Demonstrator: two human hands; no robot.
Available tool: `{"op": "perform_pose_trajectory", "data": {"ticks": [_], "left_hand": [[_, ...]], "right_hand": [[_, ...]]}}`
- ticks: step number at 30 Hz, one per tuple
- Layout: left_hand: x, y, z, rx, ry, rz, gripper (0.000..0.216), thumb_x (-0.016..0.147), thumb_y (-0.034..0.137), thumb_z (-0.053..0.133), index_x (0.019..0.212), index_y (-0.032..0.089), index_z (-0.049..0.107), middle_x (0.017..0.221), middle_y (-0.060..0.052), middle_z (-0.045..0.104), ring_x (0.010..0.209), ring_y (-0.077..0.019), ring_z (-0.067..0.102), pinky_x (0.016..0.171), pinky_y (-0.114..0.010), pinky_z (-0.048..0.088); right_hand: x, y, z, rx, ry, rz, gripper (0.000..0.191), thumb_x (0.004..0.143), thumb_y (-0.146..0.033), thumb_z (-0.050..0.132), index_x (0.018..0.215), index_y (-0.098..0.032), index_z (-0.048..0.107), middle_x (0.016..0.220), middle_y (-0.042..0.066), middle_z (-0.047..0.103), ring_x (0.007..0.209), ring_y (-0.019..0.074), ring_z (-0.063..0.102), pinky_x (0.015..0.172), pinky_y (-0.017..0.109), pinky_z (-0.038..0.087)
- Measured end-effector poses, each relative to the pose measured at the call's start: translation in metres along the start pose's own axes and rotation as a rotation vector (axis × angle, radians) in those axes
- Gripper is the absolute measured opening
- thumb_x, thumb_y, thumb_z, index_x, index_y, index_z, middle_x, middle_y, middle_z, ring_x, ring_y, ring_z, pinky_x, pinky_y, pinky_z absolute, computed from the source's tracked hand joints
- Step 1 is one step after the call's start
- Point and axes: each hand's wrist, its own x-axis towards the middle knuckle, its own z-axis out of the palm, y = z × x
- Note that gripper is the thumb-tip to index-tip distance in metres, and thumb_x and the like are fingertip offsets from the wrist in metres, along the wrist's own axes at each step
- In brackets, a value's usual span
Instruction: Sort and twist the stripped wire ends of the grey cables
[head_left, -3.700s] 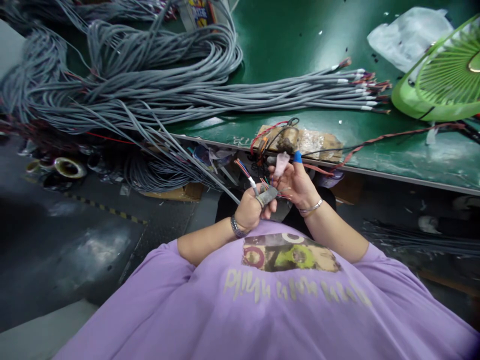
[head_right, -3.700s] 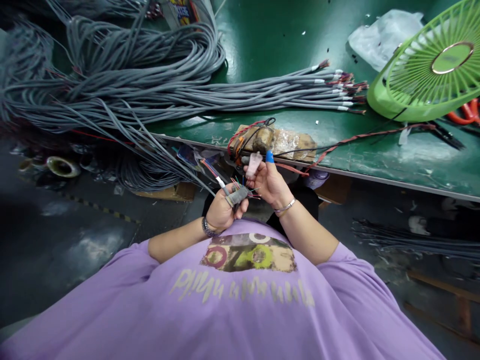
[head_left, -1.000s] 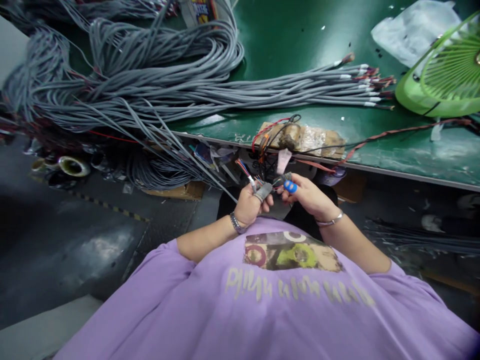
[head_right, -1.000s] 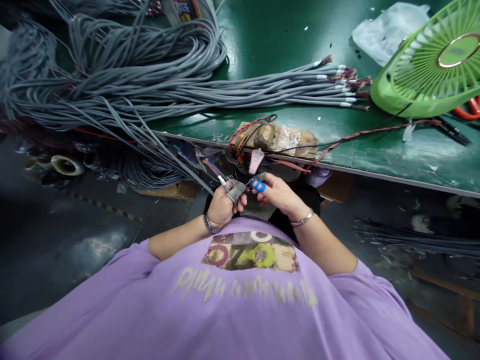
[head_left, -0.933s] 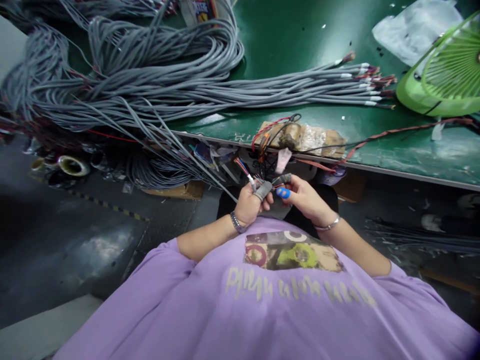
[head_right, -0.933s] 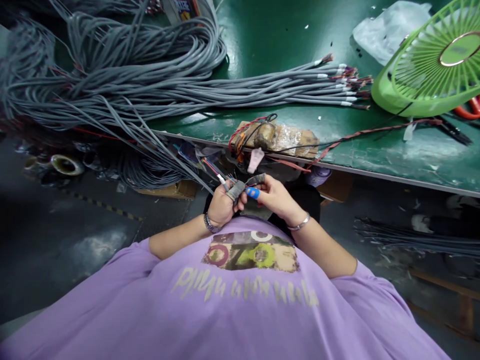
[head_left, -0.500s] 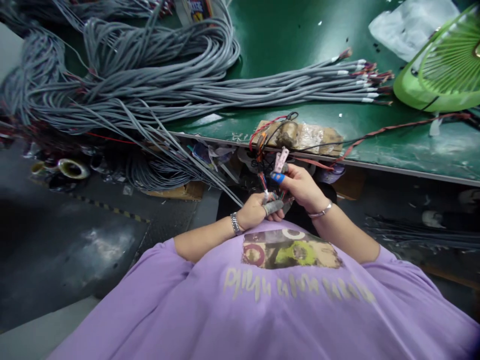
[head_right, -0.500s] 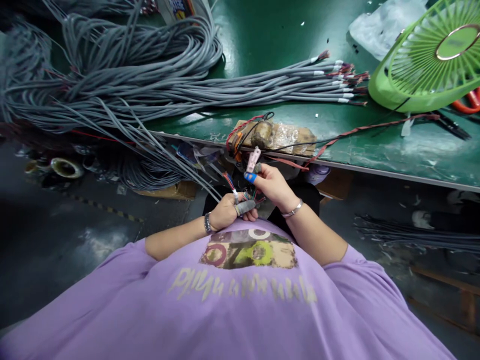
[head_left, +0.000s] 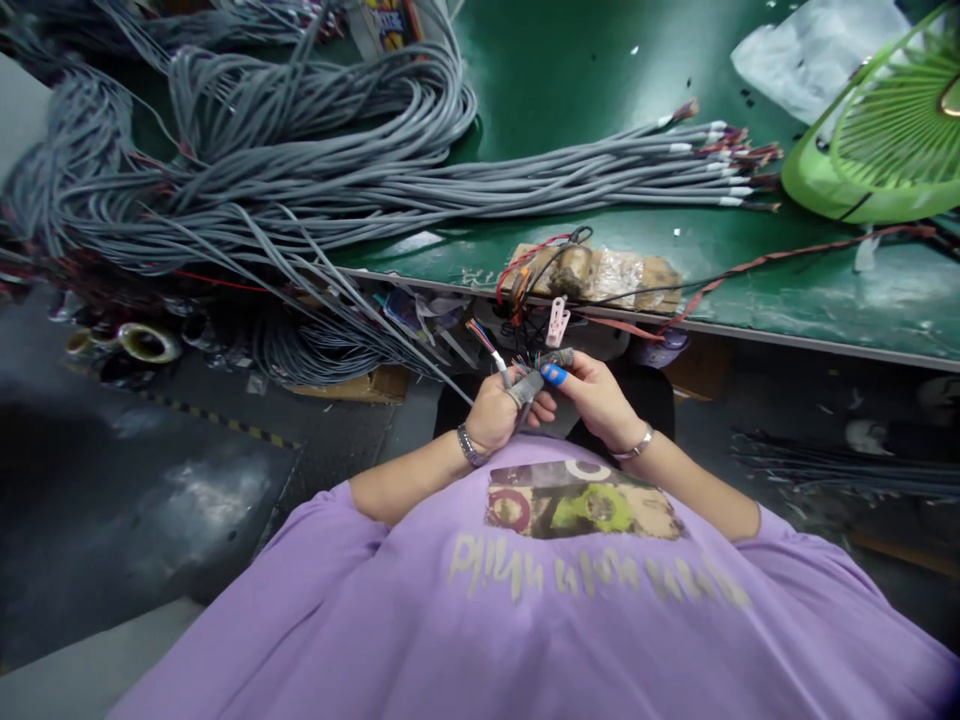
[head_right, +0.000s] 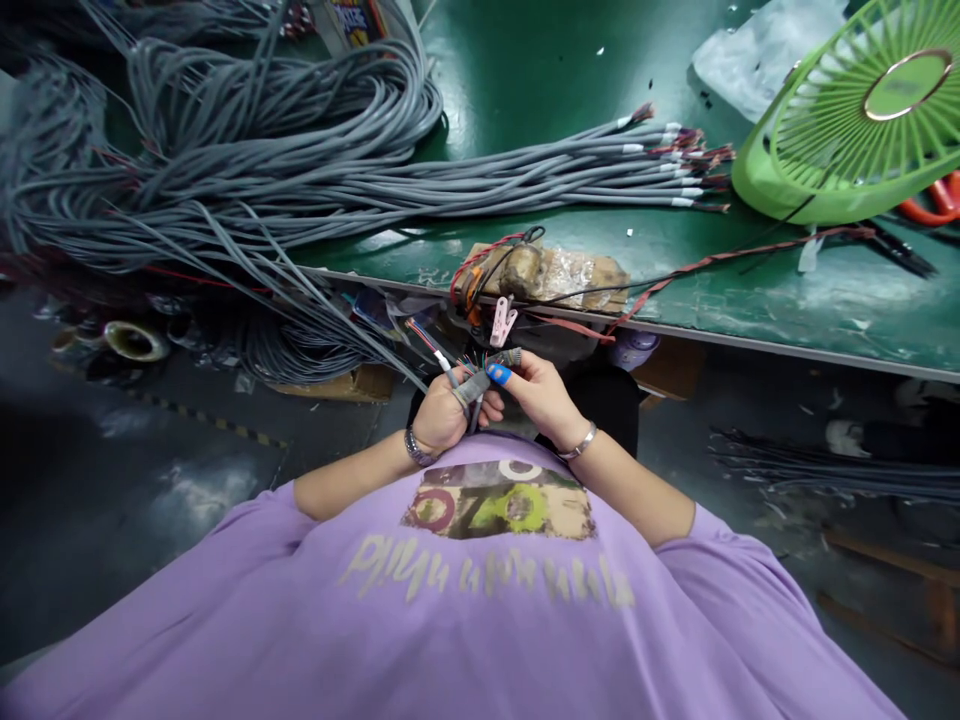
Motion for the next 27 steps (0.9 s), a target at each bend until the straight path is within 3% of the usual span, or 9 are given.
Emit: {"op": "perform_pose_trajectory", "data": {"ticks": [9, 18, 23, 27], "left_hand": [[-0.002, 0.001, 0.0, -0.017, 0.072, 0.042, 0.05, 0.069, 0.059, 0.075, 0.081, 0.017, 0.051, 0.065, -0.003, 0.069, 0.051, -0.0149, 0.067, 0.039, -0.019, 0.044], [-0.002, 0.005, 0.004, -0.122, 0.206, 0.1, 0.053, 0.066, 0.06, 0.075, 0.085, 0.018, 0.05, 0.063, -0.001, 0.067, 0.051, -0.0156, 0.067, 0.04, -0.019, 0.044], [-0.003, 0.004, 0.003, -0.08, 0.154, 0.028, 0.052, 0.066, 0.059, 0.076, 0.08, 0.017, 0.05, 0.062, -0.001, 0.067, 0.05, -0.0155, 0.067, 0.041, -0.02, 0.046], [-0.002, 0.002, 0.002, -0.08, 0.145, 0.05, 0.051, 0.067, 0.059, 0.075, 0.081, 0.016, 0.052, 0.062, -0.001, 0.067, 0.048, -0.0148, 0.065, 0.041, -0.021, 0.047]], "right_hand": [[0.012, -0.004, 0.003, -0.09, 0.089, -0.006, 0.036, 0.06, -0.045, 0.087, 0.07, -0.016, 0.069, 0.065, -0.001, 0.061, 0.054, 0.0078, 0.043, 0.049, 0.023, 0.036], [0.018, -0.003, 0.011, 0.022, 0.076, 0.059, 0.039, 0.058, -0.044, 0.088, 0.07, -0.017, 0.063, 0.06, -0.004, 0.054, 0.05, 0.0059, 0.039, 0.045, 0.022, 0.031], [0.024, 0.001, 0.018, 0.072, 0.009, 0.106, 0.041, 0.061, -0.048, 0.087, 0.074, -0.018, 0.061, 0.055, -0.005, 0.053, 0.043, 0.0057, 0.039, 0.041, 0.021, 0.029], [0.026, 0.008, 0.017, 0.112, 0.079, 0.147, 0.045, 0.063, -0.055, 0.083, 0.074, -0.019, 0.06, 0.059, -0.004, 0.053, 0.045, 0.0059, 0.039, 0.04, 0.021, 0.031]]}}
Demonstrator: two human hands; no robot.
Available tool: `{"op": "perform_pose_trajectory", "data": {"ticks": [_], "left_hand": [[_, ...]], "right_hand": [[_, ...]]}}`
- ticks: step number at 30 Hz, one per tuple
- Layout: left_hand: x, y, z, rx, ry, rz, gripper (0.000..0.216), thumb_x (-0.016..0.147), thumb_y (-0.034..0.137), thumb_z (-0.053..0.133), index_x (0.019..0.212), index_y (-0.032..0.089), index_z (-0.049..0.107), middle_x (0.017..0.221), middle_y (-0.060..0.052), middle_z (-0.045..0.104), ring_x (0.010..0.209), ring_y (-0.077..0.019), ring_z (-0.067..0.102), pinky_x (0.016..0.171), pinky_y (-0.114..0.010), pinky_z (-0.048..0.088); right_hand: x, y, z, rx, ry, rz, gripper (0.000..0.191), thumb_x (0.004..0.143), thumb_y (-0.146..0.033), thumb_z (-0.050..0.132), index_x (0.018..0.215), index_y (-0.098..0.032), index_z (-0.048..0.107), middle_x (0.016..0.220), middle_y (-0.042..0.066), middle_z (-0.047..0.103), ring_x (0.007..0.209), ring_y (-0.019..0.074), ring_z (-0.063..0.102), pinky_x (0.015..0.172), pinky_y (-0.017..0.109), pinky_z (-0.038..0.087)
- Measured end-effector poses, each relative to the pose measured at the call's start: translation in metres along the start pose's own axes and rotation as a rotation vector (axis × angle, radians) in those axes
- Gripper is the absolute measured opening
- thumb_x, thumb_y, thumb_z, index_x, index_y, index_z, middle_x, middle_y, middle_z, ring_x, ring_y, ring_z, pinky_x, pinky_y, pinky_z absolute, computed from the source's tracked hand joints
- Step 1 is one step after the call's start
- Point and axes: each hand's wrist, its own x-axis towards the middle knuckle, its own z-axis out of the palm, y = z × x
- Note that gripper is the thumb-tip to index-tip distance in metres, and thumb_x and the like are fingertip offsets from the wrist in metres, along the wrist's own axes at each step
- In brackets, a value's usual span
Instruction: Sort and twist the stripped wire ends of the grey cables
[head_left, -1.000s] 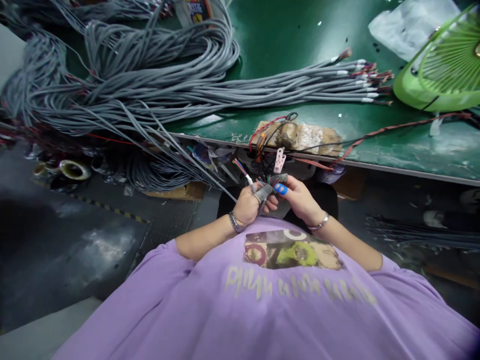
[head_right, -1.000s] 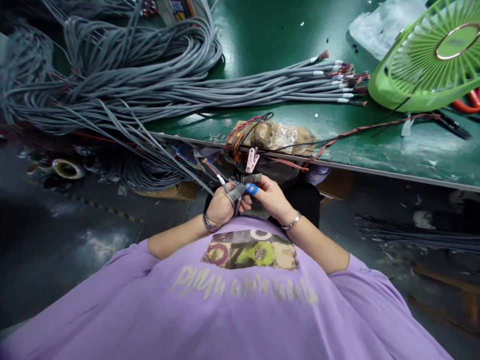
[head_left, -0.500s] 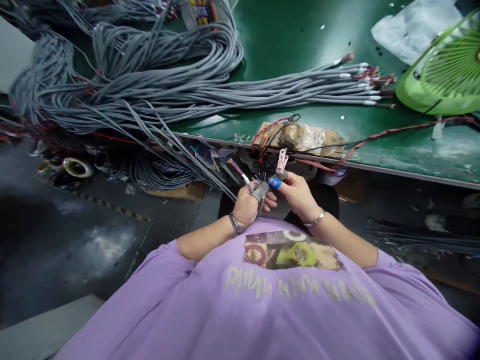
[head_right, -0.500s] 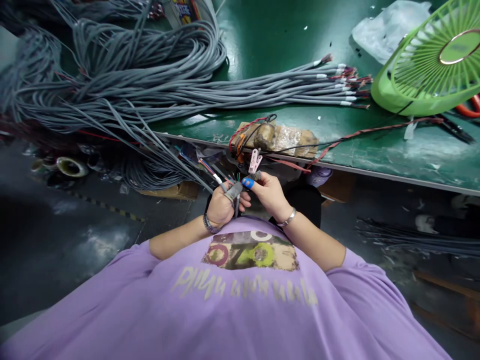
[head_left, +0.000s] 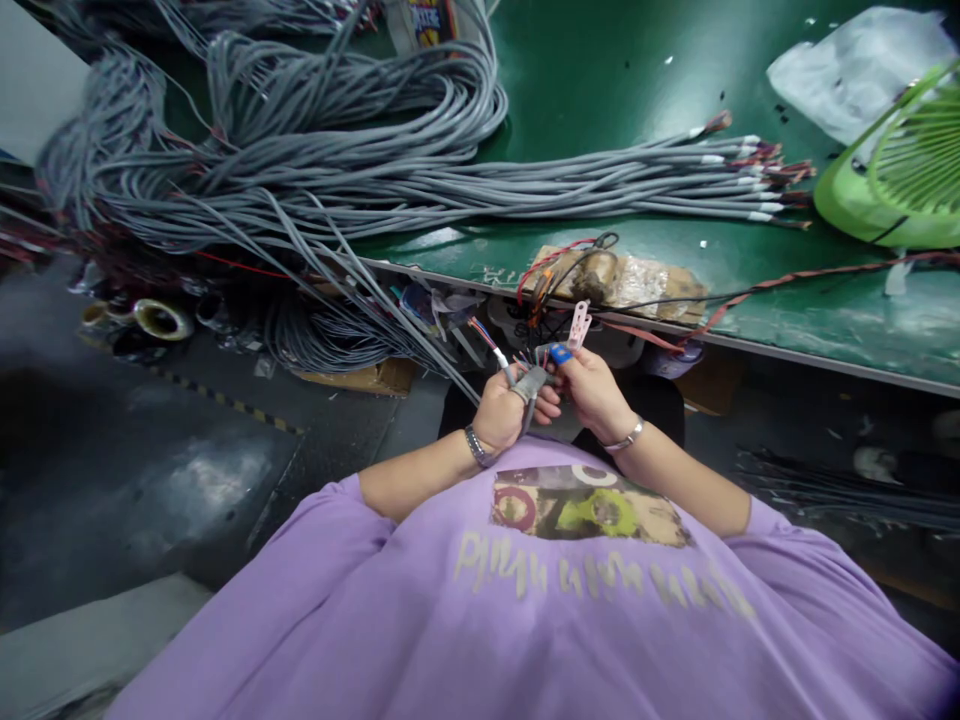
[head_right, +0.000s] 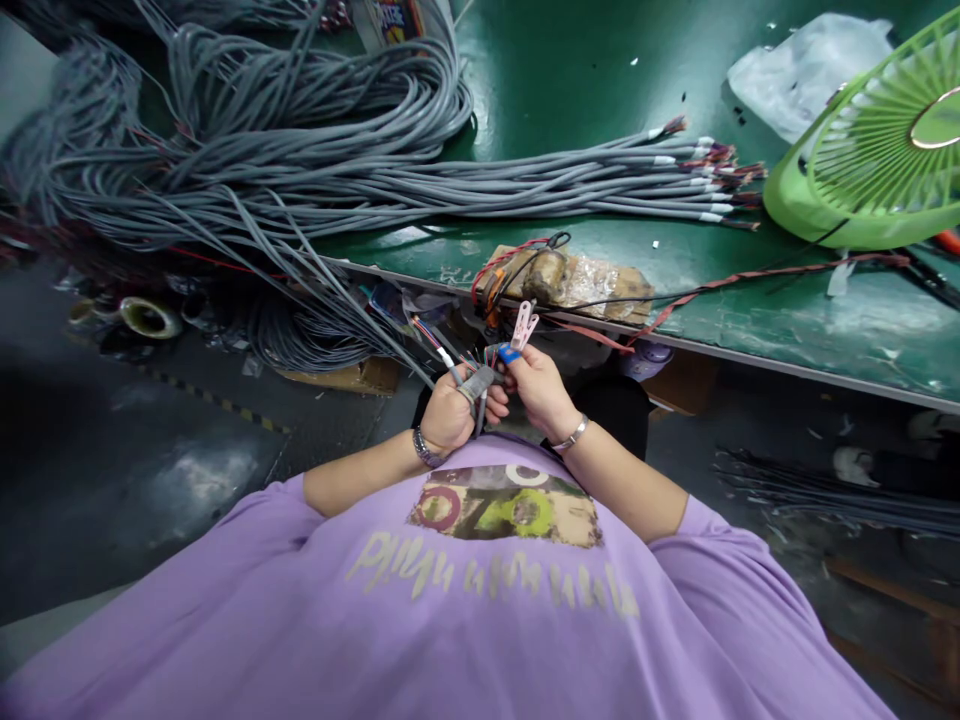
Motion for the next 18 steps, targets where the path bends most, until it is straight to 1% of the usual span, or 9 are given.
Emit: {"op": "perform_pose_trajectory", "data": {"ticks": [2, 3, 5, 7, 9, 11, 14, 18], "left_hand": [[0.001, -0.001, -0.001, -0.006, 0.011, 0.021, 0.051, 0.069, 0.061, 0.073, 0.082, 0.017, 0.052, 0.064, -0.001, 0.068, 0.049, -0.0148, 0.066, 0.04, -0.021, 0.047], [0.001, -0.001, -0.001, -0.005, 0.014, 0.023, 0.051, 0.069, 0.061, 0.072, 0.082, 0.017, 0.052, 0.064, -0.002, 0.068, 0.049, -0.0148, 0.066, 0.04, -0.021, 0.047], [0.002, -0.001, -0.002, 0.002, 0.013, 0.014, 0.051, 0.068, 0.062, 0.073, 0.082, 0.017, 0.051, 0.064, -0.002, 0.068, 0.05, -0.0149, 0.066, 0.04, -0.02, 0.046], [0.002, -0.002, -0.001, 0.008, 0.002, 0.006, 0.051, 0.068, 0.061, 0.074, 0.081, 0.017, 0.052, 0.063, -0.001, 0.068, 0.05, -0.0147, 0.066, 0.041, -0.02, 0.046], [0.002, -0.002, 0.0, 0.013, -0.014, 0.011, 0.051, 0.068, 0.06, 0.075, 0.08, 0.016, 0.052, 0.063, -0.002, 0.068, 0.049, -0.0145, 0.066, 0.041, -0.021, 0.047], [0.001, -0.002, 0.001, 0.019, -0.024, 0.022, 0.05, 0.069, 0.06, 0.075, 0.079, 0.016, 0.053, 0.063, -0.002, 0.068, 0.049, -0.0142, 0.066, 0.042, -0.021, 0.048], [0.001, -0.002, 0.002, 0.035, -0.02, 0.025, 0.05, 0.07, 0.06, 0.074, 0.079, 0.016, 0.052, 0.064, -0.002, 0.068, 0.049, -0.0139, 0.066, 0.043, -0.021, 0.049], [0.002, -0.003, 0.001, 0.051, -0.012, 0.025, 0.049, 0.071, 0.06, 0.073, 0.08, 0.016, 0.052, 0.065, -0.002, 0.068, 0.051, -0.0136, 0.066, 0.044, -0.021, 0.049]], "right_hand": [[-0.001, 0.003, -0.005, 0.017, 0.03, -0.001, 0.046, 0.066, -0.06, 0.079, 0.076, -0.018, 0.062, 0.069, -0.001, 0.058, 0.051, 0.0072, 0.045, 0.044, 0.022, 0.037], [-0.002, 0.004, -0.007, 0.013, 0.024, 0.0, 0.047, 0.068, -0.061, 0.078, 0.078, -0.018, 0.063, 0.07, -0.001, 0.059, 0.053, 0.0079, 0.047, 0.046, 0.022, 0.04], [-0.006, 0.004, -0.011, -0.018, -0.026, -0.01, 0.045, 0.071, -0.059, 0.076, 0.083, -0.018, 0.063, 0.066, -0.002, 0.056, 0.053, 0.0084, 0.047, 0.048, 0.023, 0.041], [-0.01, 0.002, -0.01, -0.044, -0.097, -0.025, 0.041, 0.073, -0.055, 0.077, 0.086, -0.019, 0.061, 0.059, -0.006, 0.051, 0.05, 0.0082, 0.045, 0.047, 0.023, 0.038], [-0.013, -0.003, -0.007, -0.056, -0.138, -0.027, 0.039, 0.072, -0.051, 0.079, 0.084, -0.02, 0.058, 0.053, -0.008, 0.048, 0.046, 0.008, 0.043, 0.045, 0.022, 0.035], [-0.013, -0.008, -0.004, -0.086, -0.106, -0.039, 0.041, 0.067, -0.05, 0.083, 0.078, -0.02, 0.055, 0.052, -0.008, 0.048, 0.044, 0.0073, 0.041, 0.044, 0.022, 0.033], [-0.011, -0.013, -0.003, -0.165, -0.018, -0.067, 0.043, 0.06, -0.05, 0.086, 0.071, -0.018, 0.058, 0.055, -0.006, 0.052, 0.047, 0.0062, 0.04, 0.046, 0.022, 0.033], [-0.009, -0.012, -0.005, -0.193, 0.027, -0.079, 0.039, 0.06, -0.046, 0.085, 0.07, -0.017, 0.06, 0.059, -0.005, 0.054, 0.051, 0.0062, 0.04, 0.048, 0.022, 0.033]]}}
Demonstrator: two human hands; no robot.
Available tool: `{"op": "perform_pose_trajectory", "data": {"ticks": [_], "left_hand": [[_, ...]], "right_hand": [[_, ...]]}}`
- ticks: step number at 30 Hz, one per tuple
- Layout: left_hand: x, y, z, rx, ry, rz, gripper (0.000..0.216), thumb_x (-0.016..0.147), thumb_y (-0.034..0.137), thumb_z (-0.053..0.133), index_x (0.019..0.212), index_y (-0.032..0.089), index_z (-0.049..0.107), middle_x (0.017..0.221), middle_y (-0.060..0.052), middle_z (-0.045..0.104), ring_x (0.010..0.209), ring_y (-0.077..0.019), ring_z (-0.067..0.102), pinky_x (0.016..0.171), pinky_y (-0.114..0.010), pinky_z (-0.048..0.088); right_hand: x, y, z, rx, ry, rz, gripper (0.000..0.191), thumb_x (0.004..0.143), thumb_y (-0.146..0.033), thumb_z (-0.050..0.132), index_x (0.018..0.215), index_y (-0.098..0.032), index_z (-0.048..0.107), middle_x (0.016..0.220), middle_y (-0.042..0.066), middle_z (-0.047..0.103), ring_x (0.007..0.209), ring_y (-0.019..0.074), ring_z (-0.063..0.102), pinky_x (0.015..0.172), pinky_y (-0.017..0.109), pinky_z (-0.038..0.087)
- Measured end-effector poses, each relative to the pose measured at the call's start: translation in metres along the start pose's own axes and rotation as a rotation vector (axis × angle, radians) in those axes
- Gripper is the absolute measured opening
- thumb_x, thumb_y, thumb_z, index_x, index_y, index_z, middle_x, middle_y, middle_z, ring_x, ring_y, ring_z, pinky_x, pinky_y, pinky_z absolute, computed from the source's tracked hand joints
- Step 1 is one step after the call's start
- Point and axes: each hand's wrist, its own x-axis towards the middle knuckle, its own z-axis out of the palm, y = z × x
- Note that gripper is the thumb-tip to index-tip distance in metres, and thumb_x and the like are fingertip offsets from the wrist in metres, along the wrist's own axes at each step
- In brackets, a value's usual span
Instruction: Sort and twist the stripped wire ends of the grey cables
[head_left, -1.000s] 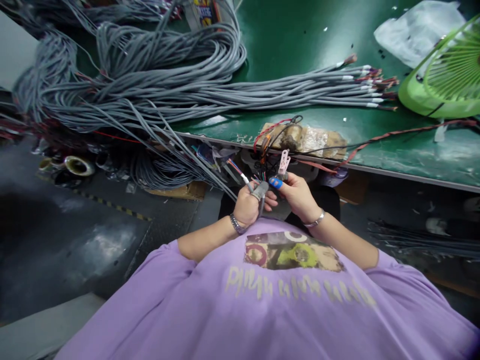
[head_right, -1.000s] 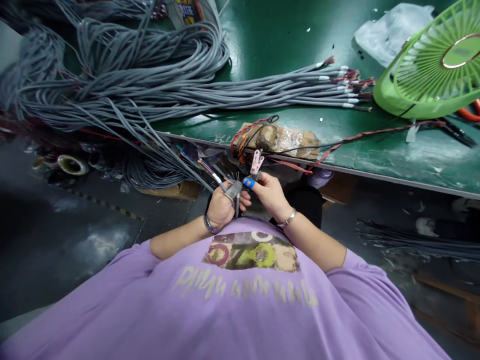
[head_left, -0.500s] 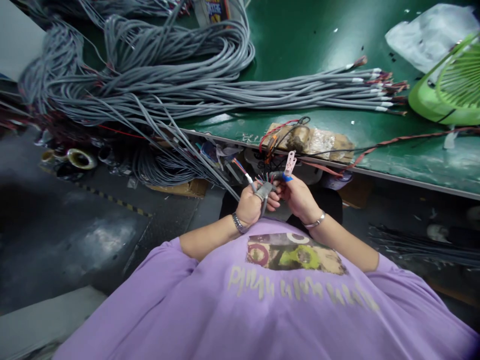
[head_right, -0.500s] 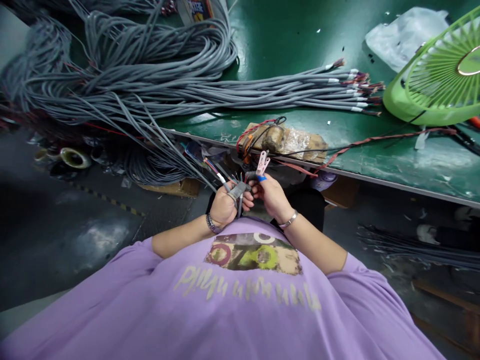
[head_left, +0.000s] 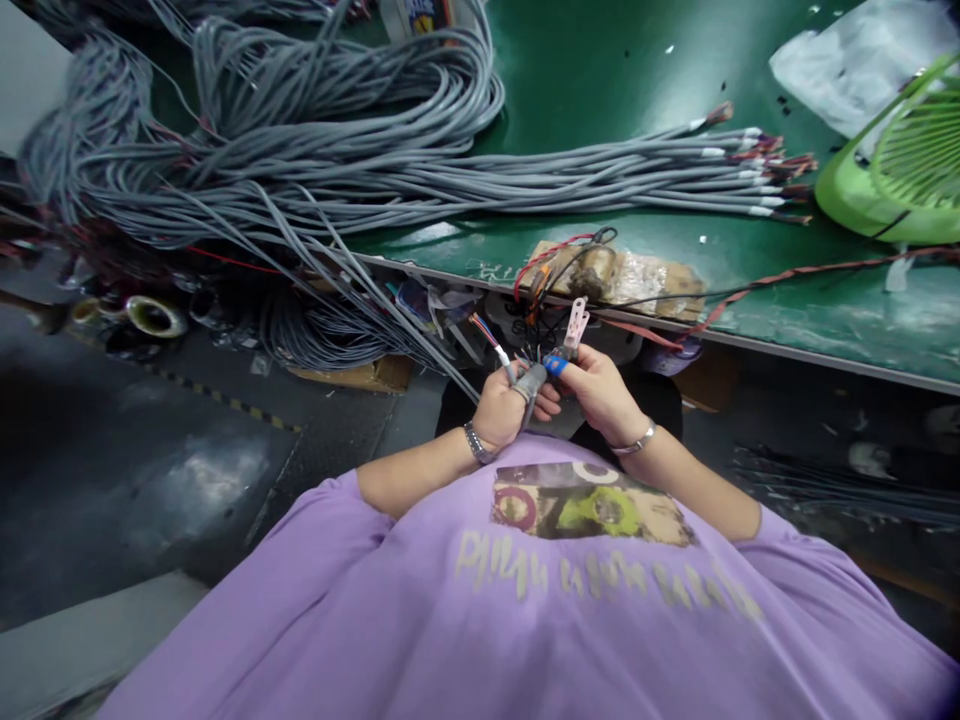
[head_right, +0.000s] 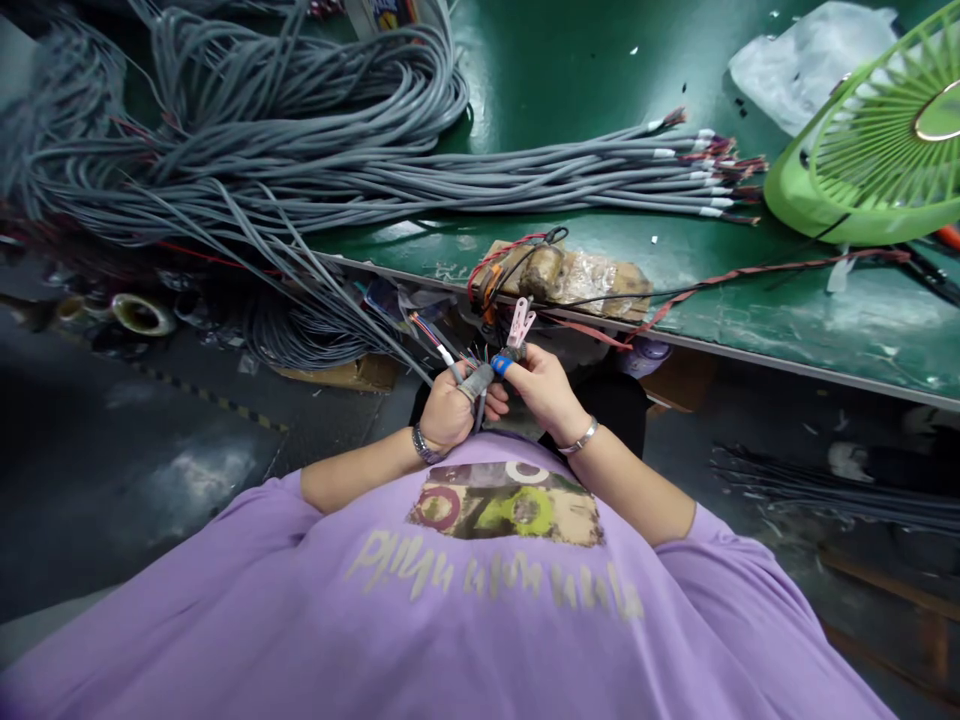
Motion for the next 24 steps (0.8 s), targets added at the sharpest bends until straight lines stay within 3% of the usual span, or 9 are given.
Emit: {"op": "perform_pose_trajectory", "data": {"ticks": [5, 9, 16, 24], "left_hand": [[0.002, -0.001, 0.0, -0.016, 0.023, 0.021, 0.048, 0.072, 0.06, 0.072, 0.081, 0.017, 0.052, 0.065, -0.001, 0.068, 0.051, -0.0133, 0.066, 0.044, -0.021, 0.049], [0.004, -0.002, 0.001, -0.025, 0.009, 0.018, 0.049, 0.071, 0.059, 0.073, 0.08, 0.017, 0.052, 0.064, -0.001, 0.067, 0.05, -0.0136, 0.065, 0.043, -0.021, 0.048], [0.003, 0.001, 0.002, -0.02, 0.055, 0.022, 0.05, 0.07, 0.061, 0.072, 0.08, 0.018, 0.048, 0.061, 0.001, 0.066, 0.048, -0.0126, 0.064, 0.04, -0.019, 0.044], [0.003, 0.002, -0.001, -0.014, 0.064, 0.05, 0.044, 0.073, 0.057, 0.07, 0.081, 0.018, 0.05, 0.058, 0.004, 0.063, 0.039, -0.0078, 0.057, 0.034, -0.017, 0.031]], "right_hand": [[-0.004, 0.002, 0.005, 0.103, 0.007, -0.041, 0.038, 0.063, -0.044, 0.084, 0.071, -0.019, 0.057, 0.055, -0.007, 0.049, 0.047, 0.0059, 0.038, 0.045, 0.022, 0.033], [-0.005, 0.001, 0.009, 0.181, -0.084, 0.002, 0.043, 0.063, -0.048, 0.085, 0.075, -0.022, 0.052, 0.049, -0.01, 0.044, 0.04, 0.0075, 0.037, 0.039, 0.023, 0.03], [0.002, 0.011, 0.002, 0.067, 0.062, -0.047, 0.043, 0.059, -0.049, 0.087, 0.07, -0.019, 0.059, 0.057, -0.006, 0.05, 0.048, 0.0061, 0.035, 0.044, 0.023, 0.029], [-0.004, 0.012, -0.009, 0.142, -0.006, 0.043, 0.034, 0.061, -0.04, 0.086, 0.069, -0.019, 0.061, 0.058, -0.006, 0.051, 0.051, 0.0069, 0.042, 0.049, 0.022, 0.037]]}}
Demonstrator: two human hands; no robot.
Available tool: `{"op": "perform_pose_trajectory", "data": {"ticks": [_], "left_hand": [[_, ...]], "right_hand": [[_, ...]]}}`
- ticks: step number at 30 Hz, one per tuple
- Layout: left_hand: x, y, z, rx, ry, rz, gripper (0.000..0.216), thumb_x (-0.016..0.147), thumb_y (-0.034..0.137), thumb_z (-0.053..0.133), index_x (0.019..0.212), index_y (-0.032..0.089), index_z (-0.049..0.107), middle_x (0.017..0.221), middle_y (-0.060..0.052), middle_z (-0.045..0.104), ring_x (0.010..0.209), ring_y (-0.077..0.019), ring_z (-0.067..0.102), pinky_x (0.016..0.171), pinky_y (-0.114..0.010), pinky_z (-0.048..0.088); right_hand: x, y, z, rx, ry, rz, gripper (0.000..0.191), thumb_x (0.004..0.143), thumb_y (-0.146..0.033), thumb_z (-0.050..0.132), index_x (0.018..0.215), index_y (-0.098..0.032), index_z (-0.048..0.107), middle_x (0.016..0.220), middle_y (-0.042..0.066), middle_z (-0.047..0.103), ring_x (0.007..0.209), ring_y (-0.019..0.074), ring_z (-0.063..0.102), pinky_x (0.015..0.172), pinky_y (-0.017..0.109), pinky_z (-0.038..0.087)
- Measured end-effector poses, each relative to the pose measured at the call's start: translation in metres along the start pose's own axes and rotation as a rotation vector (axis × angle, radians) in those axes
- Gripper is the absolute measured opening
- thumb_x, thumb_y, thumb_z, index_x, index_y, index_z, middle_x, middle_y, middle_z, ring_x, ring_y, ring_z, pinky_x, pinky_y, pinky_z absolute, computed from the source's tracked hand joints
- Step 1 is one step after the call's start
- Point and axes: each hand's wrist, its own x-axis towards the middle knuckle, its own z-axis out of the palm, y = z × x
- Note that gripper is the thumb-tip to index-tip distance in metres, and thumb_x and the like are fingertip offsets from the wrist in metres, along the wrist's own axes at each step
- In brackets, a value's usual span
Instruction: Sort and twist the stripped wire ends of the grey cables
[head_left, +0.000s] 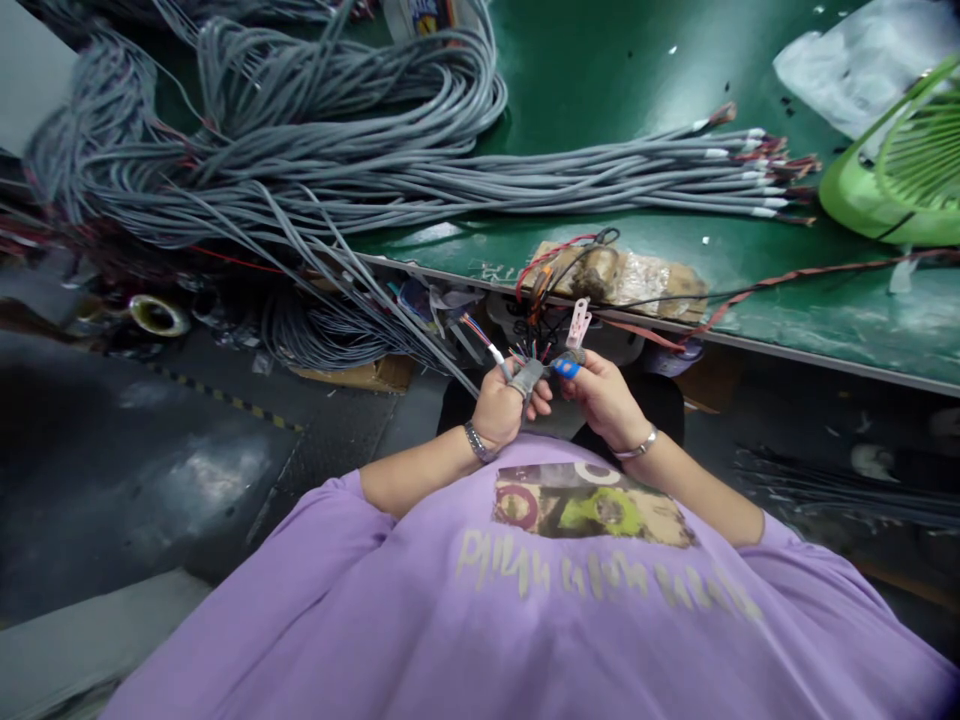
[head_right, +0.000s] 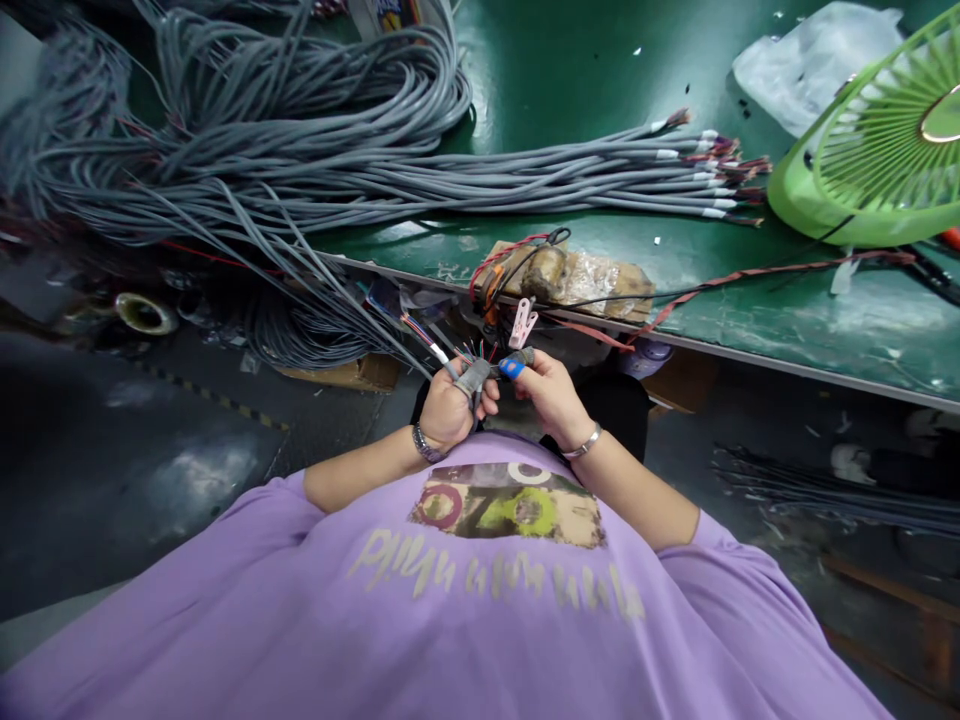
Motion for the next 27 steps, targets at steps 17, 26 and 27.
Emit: {"op": "perform_pose_trajectory", "data": {"ticks": [17, 26, 27], "left_hand": [[-0.004, -0.006, -0.006, 0.122, -0.131, 0.027, 0.038, 0.08, 0.052, 0.067, 0.076, 0.017, 0.052, 0.059, 0.002, 0.064, 0.038, -0.0064, 0.055, 0.033, -0.017, 0.028], [-0.005, -0.005, -0.005, 0.118, -0.137, 0.011, 0.039, 0.079, 0.052, 0.069, 0.077, 0.017, 0.053, 0.057, 0.003, 0.063, 0.038, -0.0065, 0.055, 0.032, -0.016, 0.028], [-0.004, -0.005, -0.005, 0.113, -0.129, 0.008, 0.04, 0.077, 0.053, 0.069, 0.076, 0.017, 0.052, 0.056, 0.003, 0.063, 0.037, -0.0065, 0.055, 0.032, -0.016, 0.028]], "right_hand": [[-0.002, -0.008, 0.009, 0.022, 0.056, -0.046, 0.038, 0.057, -0.027, 0.086, 0.085, -0.019, 0.063, 0.075, -0.003, 0.063, 0.059, 0.0071, 0.05, 0.054, 0.02, 0.04], [-0.001, -0.007, 0.011, 0.039, 0.037, -0.031, 0.04, 0.056, -0.028, 0.088, 0.086, -0.019, 0.063, 0.07, -0.004, 0.061, 0.057, 0.0073, 0.051, 0.053, 0.021, 0.04], [0.0, -0.006, 0.011, 0.045, 0.048, -0.035, 0.04, 0.055, -0.027, 0.088, 0.086, -0.019, 0.063, 0.071, -0.004, 0.062, 0.057, 0.0072, 0.051, 0.052, 0.021, 0.04]]}}
